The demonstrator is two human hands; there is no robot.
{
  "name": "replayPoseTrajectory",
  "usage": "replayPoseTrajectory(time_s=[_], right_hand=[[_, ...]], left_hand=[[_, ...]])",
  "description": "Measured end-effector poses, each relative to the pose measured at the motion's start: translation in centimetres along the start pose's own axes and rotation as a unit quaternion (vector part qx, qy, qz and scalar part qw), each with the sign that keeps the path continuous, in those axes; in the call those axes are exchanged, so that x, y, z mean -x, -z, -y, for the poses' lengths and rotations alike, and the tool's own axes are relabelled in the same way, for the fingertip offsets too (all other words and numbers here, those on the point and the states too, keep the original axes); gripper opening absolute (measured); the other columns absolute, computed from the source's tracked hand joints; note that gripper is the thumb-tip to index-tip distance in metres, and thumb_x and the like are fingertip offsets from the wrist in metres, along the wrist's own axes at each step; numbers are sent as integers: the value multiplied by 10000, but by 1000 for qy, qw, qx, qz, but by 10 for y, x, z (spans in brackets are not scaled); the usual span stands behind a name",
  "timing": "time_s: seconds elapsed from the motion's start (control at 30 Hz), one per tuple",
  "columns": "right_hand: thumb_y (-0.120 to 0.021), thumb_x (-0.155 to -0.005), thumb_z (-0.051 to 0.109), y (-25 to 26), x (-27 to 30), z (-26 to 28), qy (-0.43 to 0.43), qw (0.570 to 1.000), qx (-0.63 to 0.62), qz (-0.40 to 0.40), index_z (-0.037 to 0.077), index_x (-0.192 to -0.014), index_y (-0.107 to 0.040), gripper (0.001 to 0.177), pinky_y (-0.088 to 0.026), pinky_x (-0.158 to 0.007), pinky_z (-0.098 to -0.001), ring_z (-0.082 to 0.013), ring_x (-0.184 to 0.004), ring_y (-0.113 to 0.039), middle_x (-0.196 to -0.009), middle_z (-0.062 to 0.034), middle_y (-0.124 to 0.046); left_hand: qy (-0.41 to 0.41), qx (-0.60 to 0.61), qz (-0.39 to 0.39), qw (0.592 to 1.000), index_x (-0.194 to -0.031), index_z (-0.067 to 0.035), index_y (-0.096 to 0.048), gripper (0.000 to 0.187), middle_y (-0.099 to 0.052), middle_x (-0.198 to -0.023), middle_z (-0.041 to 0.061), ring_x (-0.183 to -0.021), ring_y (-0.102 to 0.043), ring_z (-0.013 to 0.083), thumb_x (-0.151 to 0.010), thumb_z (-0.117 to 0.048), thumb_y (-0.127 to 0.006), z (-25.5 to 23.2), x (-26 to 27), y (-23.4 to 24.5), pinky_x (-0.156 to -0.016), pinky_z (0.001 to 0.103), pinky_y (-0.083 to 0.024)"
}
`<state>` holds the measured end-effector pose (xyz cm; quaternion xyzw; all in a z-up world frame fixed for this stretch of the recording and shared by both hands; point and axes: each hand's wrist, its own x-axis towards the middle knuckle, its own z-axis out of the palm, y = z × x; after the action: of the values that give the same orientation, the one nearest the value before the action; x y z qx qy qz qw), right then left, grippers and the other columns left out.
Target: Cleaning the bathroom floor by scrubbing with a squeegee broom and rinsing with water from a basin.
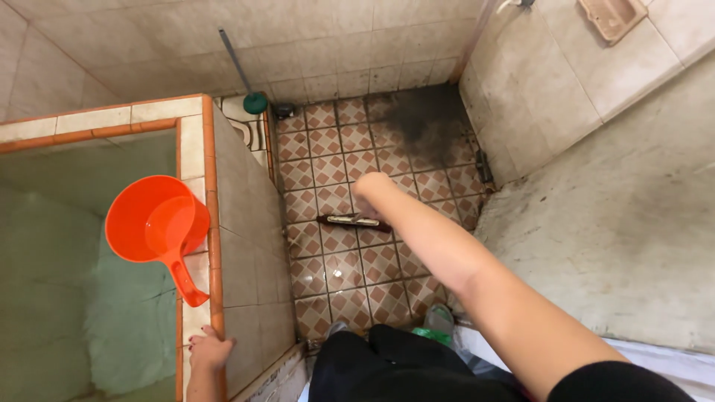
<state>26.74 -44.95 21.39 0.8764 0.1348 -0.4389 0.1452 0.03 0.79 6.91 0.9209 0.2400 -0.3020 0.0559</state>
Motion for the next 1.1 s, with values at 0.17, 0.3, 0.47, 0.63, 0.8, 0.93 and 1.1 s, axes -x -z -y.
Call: replayPoseTrajectory(time_s=[0.17,0.3,0.47,0.63,0.8,0.93,1.1], right_hand=[[-795,-727,191,-1,-10,-3,20,999,17,45,160,-811,-776,91,-548,-689,-384,-246,-798,-700,-886,-70,-761],[-787,-692,133,-5,-17,-12,41,995,29,91,138,-753,-760,68,-531,-643,-391,-249,-746,-684,-849,-86,-751],[-802,-667,81,-15,-62,-35,52,992,-14,112,101,-715,-735,84,-519,-613,-401,-240,-712,-683,-823,-104,-752],[-806,-670,44,18,28,-22,15,995,-73,73,110,-768,-692,164,-531,-589,-406,-235,-689,-702,-814,-124,-756],[-780,-677,6,31,71,-5,-10,996,-78,40,159,-857,-645,272,-551,-549,-405,-245,-651,-715,-798,-145,-749],[-764,-681,-16,19,93,-51,-49,990,-127,32,190,-910,-617,341,-564,-525,-405,-251,-628,-724,-788,-158,-744],[-802,-799,161,-55,152,-197,-70,996,44,27,228,-1210,-759,419,-571,-594,-346,-198,-685,-742,-807,-73,-769]], left_hand=[[-3,-3,-5,1000,-1608,-71,-246,1088,-417,-1483,370,-1337,-520,486,-775,-574,-734,-1,-1,0,-1075,513,-498],[-35,-13,-42,998,-1566,-13,-339,1014,-527,-1357,403,-1252,-584,489,-793,-544,-725,5,-12,-8,-1042,498,-509],[23,399,-28,916,-1275,29,-698,492,-684,-1168,340,-1141,-640,514,-979,-296,-477,42,-46,15,-1002,621,-514],[114,779,-102,609,-1446,3,-367,664,-637,-1284,237,-1137,-632,330,-1054,-532,-377,12,-41,108,-977,537,-473],[-29,808,65,585,-1193,-10,-663,467,-742,-966,164,-760,-735,255,-996,-430,-609,-36,-86,125,-692,392,-612],[16,746,55,664,-1078,37,-676,389,-746,-848,161,-676,-698,266,-1000,-343,-648,-41,-103,103,-626,405,-580],[-20,791,61,609,-885,-113,-705,123,-625,-691,11,-567,-601,159,-948,-217,-724,-48,-93,102,-516,342,-505]])
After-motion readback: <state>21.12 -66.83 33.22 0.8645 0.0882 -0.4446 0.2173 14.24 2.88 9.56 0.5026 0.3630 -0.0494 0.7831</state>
